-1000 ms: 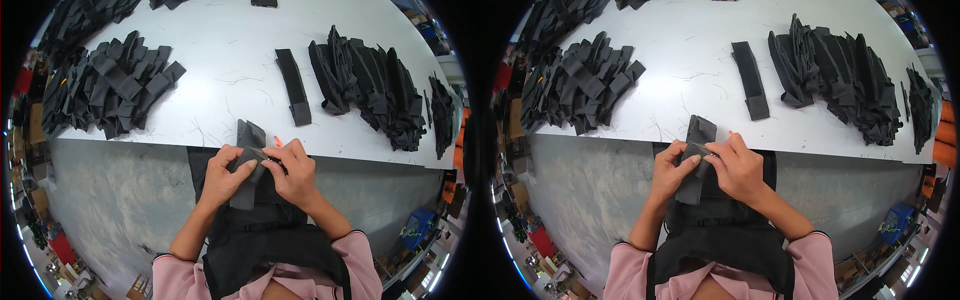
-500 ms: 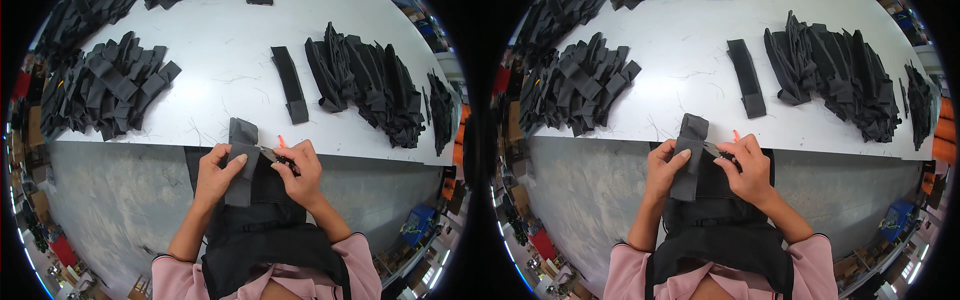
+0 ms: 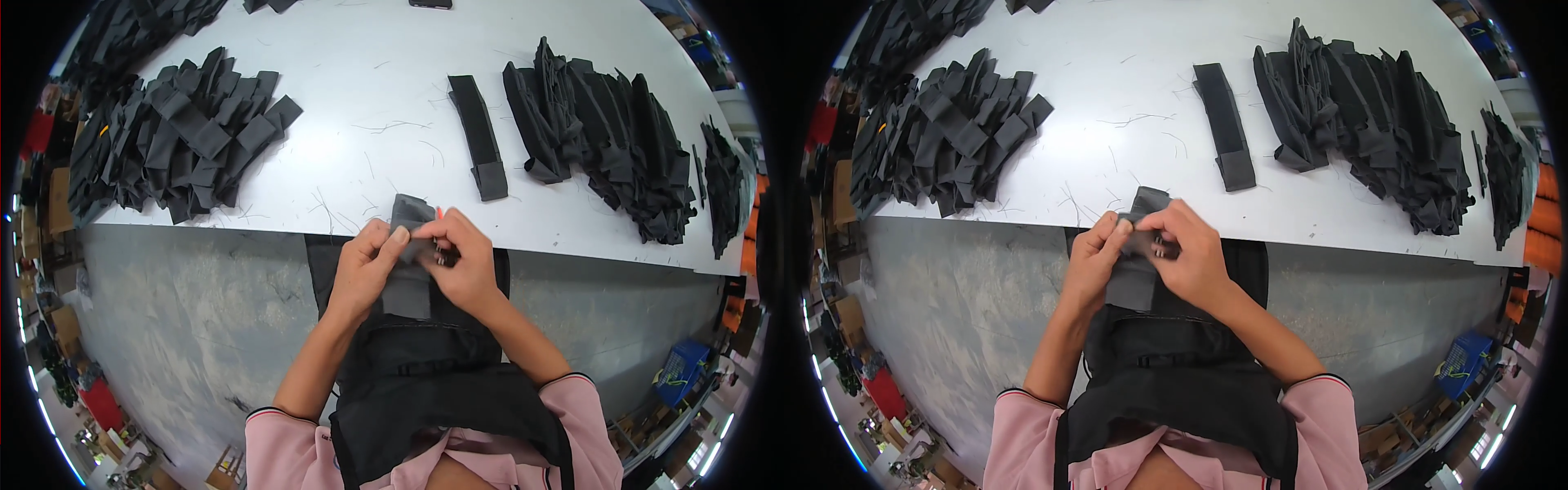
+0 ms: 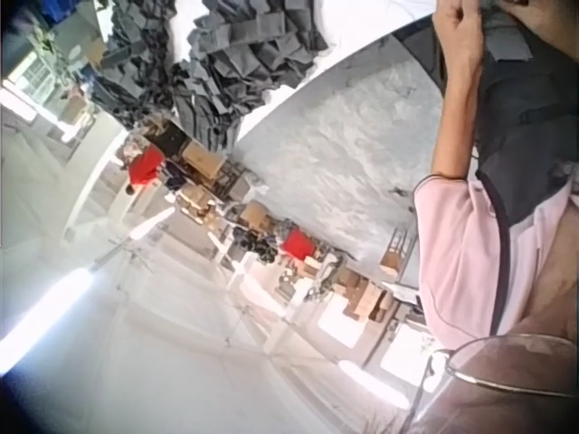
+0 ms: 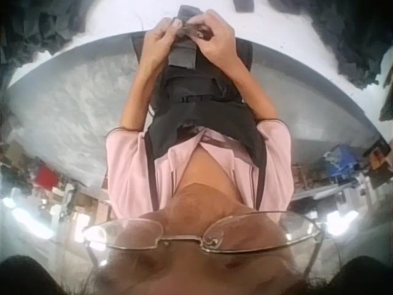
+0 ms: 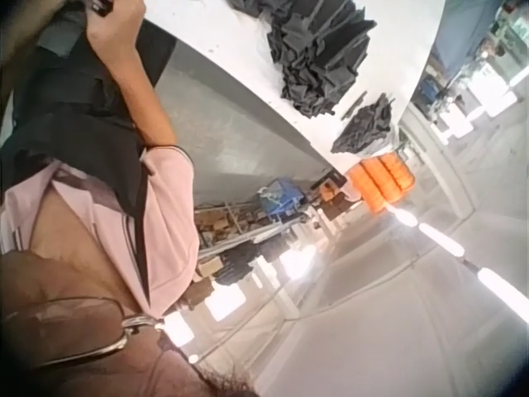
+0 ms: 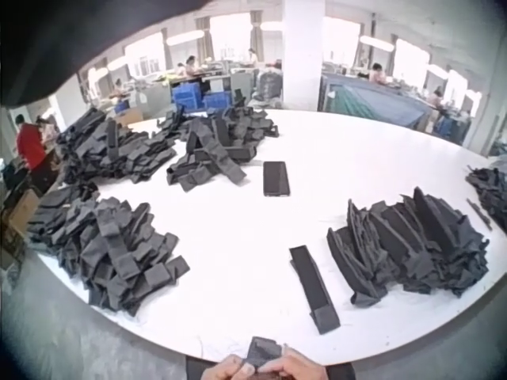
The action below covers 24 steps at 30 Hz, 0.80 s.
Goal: The recorder is using a small pair of nippers to trim excess thread and tidy up black fabric strips in a factory setting.
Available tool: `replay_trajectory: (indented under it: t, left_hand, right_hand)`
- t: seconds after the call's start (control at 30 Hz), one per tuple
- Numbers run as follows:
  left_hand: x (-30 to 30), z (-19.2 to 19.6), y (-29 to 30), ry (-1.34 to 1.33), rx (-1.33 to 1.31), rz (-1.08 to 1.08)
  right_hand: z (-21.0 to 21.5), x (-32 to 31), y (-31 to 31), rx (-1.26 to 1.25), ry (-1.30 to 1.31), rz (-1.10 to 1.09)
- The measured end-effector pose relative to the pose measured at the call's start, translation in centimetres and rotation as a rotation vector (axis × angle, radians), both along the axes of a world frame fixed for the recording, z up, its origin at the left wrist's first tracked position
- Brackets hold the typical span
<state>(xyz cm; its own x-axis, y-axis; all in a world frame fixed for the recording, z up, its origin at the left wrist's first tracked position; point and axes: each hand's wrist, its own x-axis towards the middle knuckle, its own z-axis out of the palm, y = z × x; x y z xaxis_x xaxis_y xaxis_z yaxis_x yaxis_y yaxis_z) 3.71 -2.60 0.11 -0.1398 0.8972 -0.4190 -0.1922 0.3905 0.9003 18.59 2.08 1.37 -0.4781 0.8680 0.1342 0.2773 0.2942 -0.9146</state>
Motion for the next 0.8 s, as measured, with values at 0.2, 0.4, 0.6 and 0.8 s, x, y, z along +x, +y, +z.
replay_trajectory:
  t: [0.2, 0.4, 0.6, 0.8]
  left_hand:
    - [-0.1, 1.1, -0.8, -0.351, -0.097, -0.077]
    - [-0.1, 0.2, 0.0, -0.293, -0.096, 0.095]
    - [-0.4, -0.4, 0.4, -0.262, -0.078, 0.169]
    - [-0.1, 0.1, 0.4, -0.248, -0.071, 0.194]
  right_hand:
    - [-0.4, -1.3, 1.9, -1.045, 0.472, -0.141]
    - [-1.1, 0.1, 0.0, -0.473, 0.253, -0.229]
    - [0.7, 3.2, -2.2, -0.116, -0.104, -0.107]
    - [1.6, 3.0, -1.6, 0.094, -0.242, -0.02]
